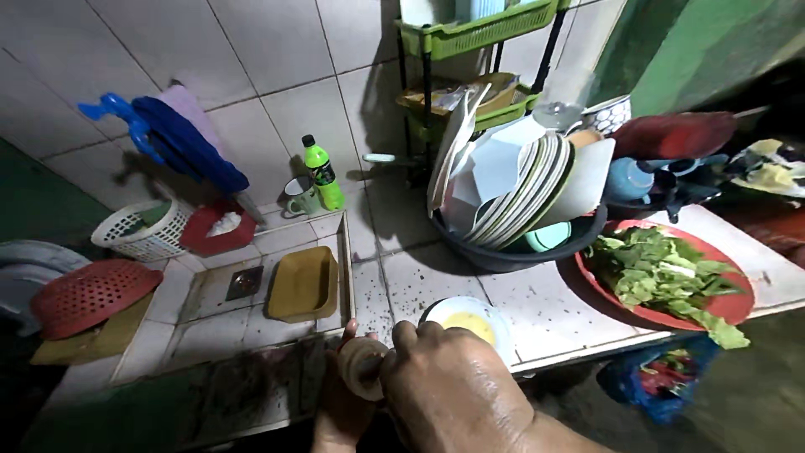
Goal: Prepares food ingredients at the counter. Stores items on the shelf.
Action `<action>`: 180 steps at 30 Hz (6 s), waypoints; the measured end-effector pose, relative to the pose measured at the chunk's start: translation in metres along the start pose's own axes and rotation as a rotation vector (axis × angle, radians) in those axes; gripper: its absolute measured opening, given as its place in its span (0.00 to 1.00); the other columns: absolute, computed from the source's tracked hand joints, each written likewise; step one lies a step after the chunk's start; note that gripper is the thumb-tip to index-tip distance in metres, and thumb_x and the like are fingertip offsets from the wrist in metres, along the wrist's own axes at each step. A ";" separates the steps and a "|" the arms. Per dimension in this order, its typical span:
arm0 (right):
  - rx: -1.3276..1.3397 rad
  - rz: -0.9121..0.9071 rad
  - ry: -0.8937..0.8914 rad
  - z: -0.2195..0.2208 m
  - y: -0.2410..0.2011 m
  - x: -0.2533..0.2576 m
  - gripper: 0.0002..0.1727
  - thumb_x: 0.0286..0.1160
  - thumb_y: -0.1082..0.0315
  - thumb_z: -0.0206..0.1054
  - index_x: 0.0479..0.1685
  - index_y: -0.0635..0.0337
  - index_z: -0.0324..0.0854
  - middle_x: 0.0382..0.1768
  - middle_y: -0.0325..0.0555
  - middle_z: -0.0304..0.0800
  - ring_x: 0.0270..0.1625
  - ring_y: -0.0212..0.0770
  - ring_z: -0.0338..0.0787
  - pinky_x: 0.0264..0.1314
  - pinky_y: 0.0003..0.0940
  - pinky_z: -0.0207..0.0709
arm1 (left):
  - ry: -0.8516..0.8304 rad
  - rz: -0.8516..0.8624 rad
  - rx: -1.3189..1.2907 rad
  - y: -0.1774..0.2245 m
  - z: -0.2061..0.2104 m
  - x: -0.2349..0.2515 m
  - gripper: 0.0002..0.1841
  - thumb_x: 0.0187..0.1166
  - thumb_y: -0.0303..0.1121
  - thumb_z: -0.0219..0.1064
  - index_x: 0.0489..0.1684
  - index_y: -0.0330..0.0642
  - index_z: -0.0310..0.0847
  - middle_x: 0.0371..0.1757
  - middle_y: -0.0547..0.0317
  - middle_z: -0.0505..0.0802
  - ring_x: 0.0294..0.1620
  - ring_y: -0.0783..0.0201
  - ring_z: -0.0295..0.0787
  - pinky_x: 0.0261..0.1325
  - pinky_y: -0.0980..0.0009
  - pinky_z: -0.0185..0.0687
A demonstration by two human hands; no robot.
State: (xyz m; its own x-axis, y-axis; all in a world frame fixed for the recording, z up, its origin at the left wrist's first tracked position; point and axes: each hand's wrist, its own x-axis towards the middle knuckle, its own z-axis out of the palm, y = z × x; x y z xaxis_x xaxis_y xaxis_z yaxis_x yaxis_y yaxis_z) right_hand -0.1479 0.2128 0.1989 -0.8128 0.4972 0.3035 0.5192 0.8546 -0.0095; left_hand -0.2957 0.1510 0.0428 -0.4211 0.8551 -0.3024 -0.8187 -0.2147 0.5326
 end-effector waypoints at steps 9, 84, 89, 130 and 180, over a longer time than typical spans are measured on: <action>0.043 0.054 0.000 0.008 0.013 -0.001 0.06 0.61 0.70 0.74 0.19 0.56 0.90 0.24 0.47 0.88 0.22 0.43 0.88 0.16 0.34 0.74 | -0.199 0.064 0.062 -0.009 -0.015 0.011 0.24 0.81 0.57 0.62 0.69 0.57 0.85 0.59 0.54 0.94 0.59 0.56 0.93 0.59 0.59 0.91; 0.135 0.463 0.191 0.116 0.136 -0.124 0.06 0.67 0.77 0.74 0.37 0.56 0.93 0.33 0.49 0.88 0.30 0.53 0.92 0.25 0.51 0.85 | 0.057 0.088 0.266 -0.035 -0.025 0.011 0.25 0.93 0.44 0.40 0.83 0.46 0.65 0.63 0.46 0.90 0.51 0.53 0.95 0.49 0.59 0.94; 0.334 0.490 0.181 0.069 0.139 -0.116 0.14 0.69 0.67 0.70 0.53 0.51 0.92 0.37 0.45 0.89 0.30 0.48 0.90 0.27 0.55 0.83 | -0.083 -0.040 -0.047 -0.024 -0.040 0.006 0.23 0.88 0.49 0.52 0.70 0.47 0.83 0.58 0.42 0.93 0.53 0.48 0.95 0.49 0.58 0.94; -0.086 0.098 0.171 0.021 -0.003 -0.046 0.09 0.67 0.74 0.65 0.25 0.61 0.90 0.23 0.48 0.84 0.17 0.42 0.84 0.11 0.31 0.69 | -0.191 0.101 0.207 -0.012 -0.016 -0.006 0.30 0.82 0.57 0.61 0.79 0.52 0.76 0.60 0.56 0.94 0.61 0.61 0.92 0.63 0.64 0.88; 0.517 0.514 -0.049 0.087 0.101 -0.112 0.09 0.74 0.63 0.70 0.46 0.49 0.95 0.35 0.42 0.92 0.35 0.43 0.93 0.35 0.48 0.88 | -0.011 0.091 0.740 -0.038 0.004 0.031 0.24 0.91 0.36 0.43 0.84 0.40 0.64 0.61 0.46 0.89 0.51 0.56 0.93 0.51 0.58 0.92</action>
State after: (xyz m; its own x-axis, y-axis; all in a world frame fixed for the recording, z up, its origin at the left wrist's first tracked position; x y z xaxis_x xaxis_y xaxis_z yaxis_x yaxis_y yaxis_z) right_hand -0.0275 0.2562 0.0809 -0.5172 0.8504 0.0963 0.6573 0.4667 -0.5917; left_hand -0.2762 0.1879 0.0167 -0.4679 0.8545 -0.2257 -0.3017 0.0856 0.9496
